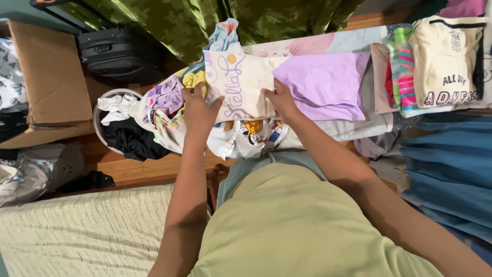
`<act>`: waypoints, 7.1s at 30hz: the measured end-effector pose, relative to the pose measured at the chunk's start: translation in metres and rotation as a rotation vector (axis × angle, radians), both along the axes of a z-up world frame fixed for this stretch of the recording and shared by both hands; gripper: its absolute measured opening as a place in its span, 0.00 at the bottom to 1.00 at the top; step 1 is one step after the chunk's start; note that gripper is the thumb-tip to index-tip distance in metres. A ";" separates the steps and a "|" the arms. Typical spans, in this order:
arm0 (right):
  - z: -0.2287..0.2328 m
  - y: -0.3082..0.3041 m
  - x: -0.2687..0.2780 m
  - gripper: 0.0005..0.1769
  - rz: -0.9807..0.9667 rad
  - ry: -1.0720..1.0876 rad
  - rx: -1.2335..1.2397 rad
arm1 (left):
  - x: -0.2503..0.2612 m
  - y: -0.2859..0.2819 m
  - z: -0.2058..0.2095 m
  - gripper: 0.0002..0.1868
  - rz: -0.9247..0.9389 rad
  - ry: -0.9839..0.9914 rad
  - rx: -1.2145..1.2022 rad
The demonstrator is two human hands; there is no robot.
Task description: Folding various laundry items and sorting them on a table.
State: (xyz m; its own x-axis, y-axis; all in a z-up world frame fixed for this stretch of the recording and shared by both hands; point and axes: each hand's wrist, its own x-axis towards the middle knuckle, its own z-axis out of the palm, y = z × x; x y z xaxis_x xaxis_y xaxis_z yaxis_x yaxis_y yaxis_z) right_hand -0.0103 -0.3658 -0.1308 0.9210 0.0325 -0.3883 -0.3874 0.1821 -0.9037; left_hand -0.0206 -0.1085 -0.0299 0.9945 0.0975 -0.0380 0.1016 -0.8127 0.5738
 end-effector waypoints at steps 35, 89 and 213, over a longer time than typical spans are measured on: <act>0.014 -0.244 -0.035 0.21 -0.162 0.105 -0.093 | -0.031 -0.221 0.040 0.43 -0.754 0.142 -0.007; -0.010 -0.259 -0.141 0.20 0.001 0.123 -0.560 | -0.074 -0.189 -0.042 0.13 -0.353 0.135 -0.252; 0.053 0.132 0.050 0.24 0.462 -0.600 -0.106 | -0.089 0.154 -0.002 0.46 0.639 0.133 -1.019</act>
State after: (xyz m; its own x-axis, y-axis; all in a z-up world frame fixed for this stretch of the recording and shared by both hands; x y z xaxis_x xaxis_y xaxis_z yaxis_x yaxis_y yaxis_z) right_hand 0.0399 -0.2334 -0.0778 0.8771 0.4557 0.1519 0.1600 0.0211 -0.9869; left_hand -0.1091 0.0451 -0.0315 0.7604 0.4353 -0.4821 0.4267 0.2248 0.8760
